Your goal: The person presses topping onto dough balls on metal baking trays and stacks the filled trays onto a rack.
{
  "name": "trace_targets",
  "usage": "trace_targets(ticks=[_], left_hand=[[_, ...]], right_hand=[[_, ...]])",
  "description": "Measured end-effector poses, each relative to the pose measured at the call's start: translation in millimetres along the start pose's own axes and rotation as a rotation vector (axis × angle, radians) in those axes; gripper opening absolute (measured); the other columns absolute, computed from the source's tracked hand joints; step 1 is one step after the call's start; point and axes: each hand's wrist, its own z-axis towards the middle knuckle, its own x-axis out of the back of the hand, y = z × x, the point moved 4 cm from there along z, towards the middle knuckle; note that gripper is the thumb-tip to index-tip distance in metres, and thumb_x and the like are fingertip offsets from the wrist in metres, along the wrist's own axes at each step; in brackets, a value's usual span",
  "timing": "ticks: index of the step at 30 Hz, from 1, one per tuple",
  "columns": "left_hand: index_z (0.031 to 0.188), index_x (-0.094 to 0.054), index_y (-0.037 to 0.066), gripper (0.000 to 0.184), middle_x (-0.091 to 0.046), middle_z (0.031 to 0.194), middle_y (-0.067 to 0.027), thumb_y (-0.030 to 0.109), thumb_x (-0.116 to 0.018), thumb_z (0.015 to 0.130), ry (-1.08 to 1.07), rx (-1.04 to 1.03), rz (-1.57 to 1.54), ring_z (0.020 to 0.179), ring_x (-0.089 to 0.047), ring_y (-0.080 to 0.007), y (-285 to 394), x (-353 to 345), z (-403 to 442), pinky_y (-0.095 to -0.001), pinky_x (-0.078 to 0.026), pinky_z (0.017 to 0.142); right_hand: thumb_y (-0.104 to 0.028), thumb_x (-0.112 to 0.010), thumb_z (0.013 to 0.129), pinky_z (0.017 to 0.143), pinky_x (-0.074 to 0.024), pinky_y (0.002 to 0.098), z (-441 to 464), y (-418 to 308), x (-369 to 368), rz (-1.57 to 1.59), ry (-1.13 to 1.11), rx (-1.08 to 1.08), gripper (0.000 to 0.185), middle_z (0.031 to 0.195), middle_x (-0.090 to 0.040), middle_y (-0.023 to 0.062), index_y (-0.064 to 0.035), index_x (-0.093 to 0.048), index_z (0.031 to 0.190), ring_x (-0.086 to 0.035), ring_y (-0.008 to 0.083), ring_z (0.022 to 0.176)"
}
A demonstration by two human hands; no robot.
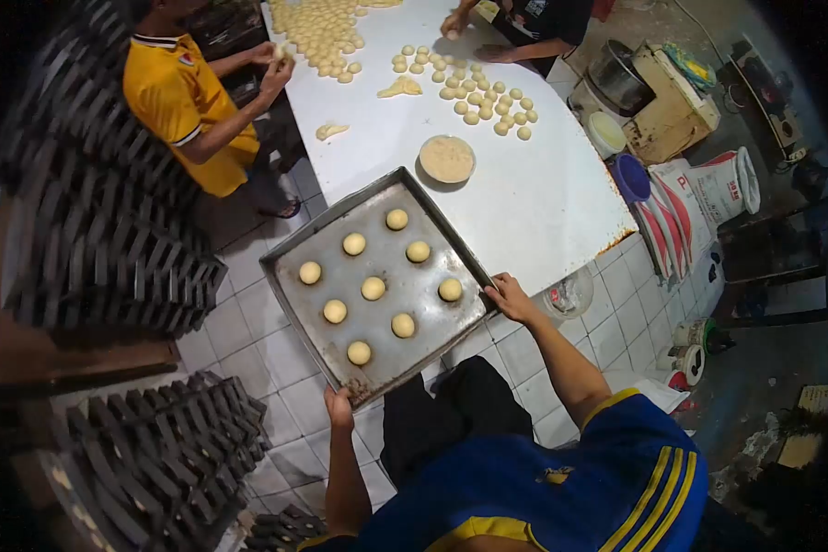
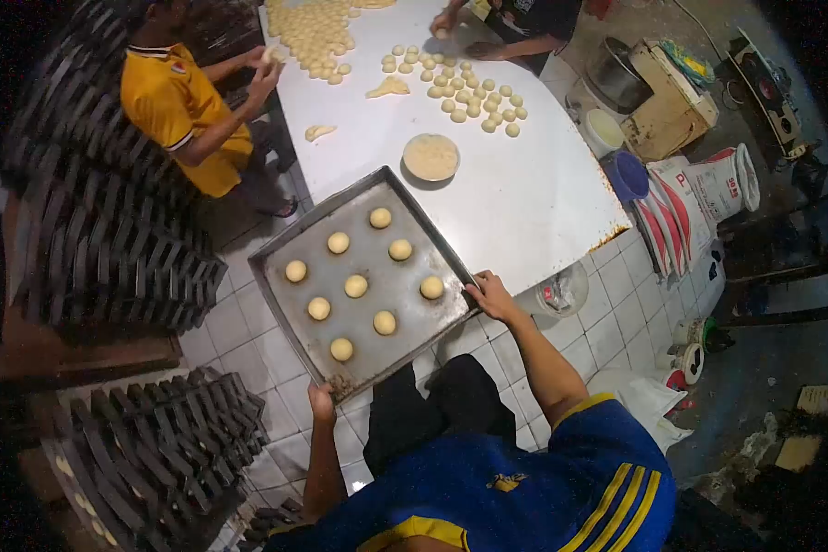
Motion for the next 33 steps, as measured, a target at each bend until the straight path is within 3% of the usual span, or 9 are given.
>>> trace_targets(ticks=[7,11,13,16,17,18,27,29,33], left_hand=[[0.153,-0.042,-0.005,0.069,-0.058,0.141,-0.0166,0.004,-0.063,0.087,0.003,0.025,0.16,0.127,-0.059,-0.0272,-11,-15,25,-0.0374,-0.047,0.11],[0.161,-0.036,-0.001,0.074,-0.049,0.155,-0.0141,0.021,-0.069,0.098,0.081,0.088,0.143,0.141,-0.048,-0.0283,31,-42,24,-0.0394,-0.036,0.119],[0.162,-0.036,0.001,0.073,-0.044,0.161,-0.0133,0.038,-0.063,0.105,0.01,0.067,-0.095,0.145,-0.044,-0.0276,-3,-13,35,-0.0419,-0.031,0.123],[0.16,-0.04,0.003,0.072,-0.046,0.16,-0.0121,0.053,-0.047,0.11,0.069,0.042,0.114,0.145,-0.045,-0.0289,-22,16,37,-0.0434,-0.031,0.124],[0.16,-0.04,0.003,0.073,-0.047,0.159,-0.0117,0.057,-0.042,0.111,0.155,0.183,-0.345,0.145,-0.045,-0.0295,-21,3,45,-0.044,-0.031,0.125],[0.154,-0.046,0.004,0.067,-0.051,0.154,-0.0116,0.055,-0.034,0.113,0.225,0.145,-0.226,0.14,-0.049,-0.0278,-6,-11,48,-0.0468,-0.04,0.118],[0.157,-0.043,0.006,0.073,-0.051,0.156,-0.0112,0.062,-0.039,0.11,0.286,0.135,-0.206,0.142,-0.049,-0.0281,-14,-14,52,-0.0431,-0.035,0.122],[0.157,-0.044,0.005,0.073,-0.051,0.155,-0.0114,0.061,-0.038,0.11,0.287,0.152,-0.283,0.141,-0.049,-0.0268,-21,-15,49,-0.0419,-0.035,0.121],[0.156,-0.044,0.005,0.071,-0.051,0.154,-0.0112,0.058,-0.038,0.111,0.297,0.114,-0.182,0.141,-0.049,-0.0261,-26,-16,44,-0.0412,-0.034,0.121]], right_hand=[[-0.036,-0.071,0.097,0.09,-0.0553,0.0467,80,-17,64,0.017,0.025,-0.22,0.045,0.109,-0.071,0.0215,-0.0061,-0.071,0.13,-0.069,0.0372,0.095],[-0.026,-0.075,0.094,0.084,-0.0558,0.0452,210,-24,102,-0.116,0.288,0.044,0.034,0.103,-0.073,0.016,-0.004,-0.074,0.12,-0.068,0.035,0.089],[-0.027,-0.073,0.095,0.083,-0.0558,0.0464,275,-30,110,-0.244,0.321,0.188,0.032,0.102,-0.072,0.0158,-0.006,-0.074,0.119,-0.067,0.036,0.086],[-0.029,-0.071,0.095,0.08,-0.0572,0.0485,347,-17,105,-0.526,0.313,0.252,0.025,0.096,-0.073,0.0154,-0.0105,-0.079,0.109,-0.068,0.0375,0.087],[-0.03,-0.071,0.094,0.08,-0.0579,0.049,363,-15,103,-0.627,0.266,0.249,0.023,0.094,-0.074,0.0155,-0.0119,-0.08,0.105,-0.069,0.0378,0.087],[-0.03,-0.072,0.093,0.078,-0.0584,0.0491,374,-13,102,-0.664,0.245,0.263,0.022,0.091,-0.074,0.0158,-0.0116,-0.081,0.101,-0.07,0.0379,0.087],[-0.025,-0.075,0.091,0.079,-0.0583,0.0485,388,-11,94,-0.848,0.09,0.321,0.022,0.092,-0.077,0.0177,-0.0088,-0.081,0.103,-0.072,0.0388,0.09],[-0.026,-0.074,0.09,0.075,-0.0588,0.05,393,-3,96,-0.725,0.096,0.343,0.019,0.09,-0.075,0.0221,-0.0121,-0.081,0.1,-0.072,0.0417,0.087],[-0.029,-0.074,0.096,0.081,-0.0592,0.0369,385,5,109,-0.021,-0.004,0.119,0.03,0.097,-0.081,0.0133,-0.0045,-0.081,0.113,-0.076,0.0223,0.092]])
